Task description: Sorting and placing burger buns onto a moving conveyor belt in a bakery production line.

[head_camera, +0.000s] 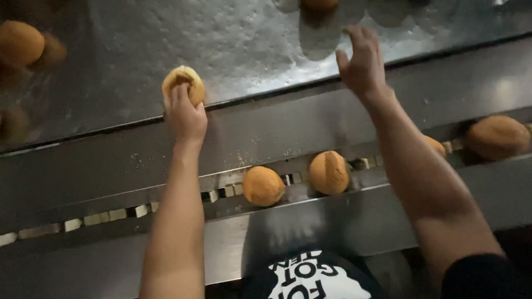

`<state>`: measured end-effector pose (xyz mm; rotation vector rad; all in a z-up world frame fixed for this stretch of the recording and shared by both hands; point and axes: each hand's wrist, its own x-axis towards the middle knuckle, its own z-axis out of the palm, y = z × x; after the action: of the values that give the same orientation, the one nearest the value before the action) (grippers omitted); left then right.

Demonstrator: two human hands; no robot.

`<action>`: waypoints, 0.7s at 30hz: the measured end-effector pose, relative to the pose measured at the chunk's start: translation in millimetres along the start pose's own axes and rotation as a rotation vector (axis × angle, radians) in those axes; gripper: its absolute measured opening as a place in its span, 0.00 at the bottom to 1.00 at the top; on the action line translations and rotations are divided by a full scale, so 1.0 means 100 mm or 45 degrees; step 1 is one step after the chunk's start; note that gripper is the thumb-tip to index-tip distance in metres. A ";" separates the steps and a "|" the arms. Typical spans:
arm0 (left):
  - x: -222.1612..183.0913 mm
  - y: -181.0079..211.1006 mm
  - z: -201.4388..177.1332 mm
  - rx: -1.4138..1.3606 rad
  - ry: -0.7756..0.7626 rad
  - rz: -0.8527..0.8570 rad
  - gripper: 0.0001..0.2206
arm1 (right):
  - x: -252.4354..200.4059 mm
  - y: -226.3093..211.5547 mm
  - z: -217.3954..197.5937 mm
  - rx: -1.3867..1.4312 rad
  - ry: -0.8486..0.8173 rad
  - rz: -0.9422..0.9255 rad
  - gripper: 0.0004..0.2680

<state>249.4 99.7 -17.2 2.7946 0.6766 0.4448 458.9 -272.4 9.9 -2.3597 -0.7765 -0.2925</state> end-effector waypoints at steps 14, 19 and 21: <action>-2.89 -0.73 -0.97 -1.898 0.535 -1.691 0.21 | 0.84 0.72 1.16 -0.096 0.027 -0.216 0.20; -3.18 -0.70 -1.10 -1.736 0.541 -1.750 0.21 | -0.19 -0.83 0.38 0.597 -0.436 0.063 0.15; -3.24 -0.79 -1.02 -1.750 0.439 -1.673 0.22 | -0.63 -1.03 0.38 0.605 -0.434 0.072 0.19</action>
<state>-92.0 29.1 -22.4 0.7268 1.3342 0.6673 347.4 -212.7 7.8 -1.9906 -0.8248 0.2995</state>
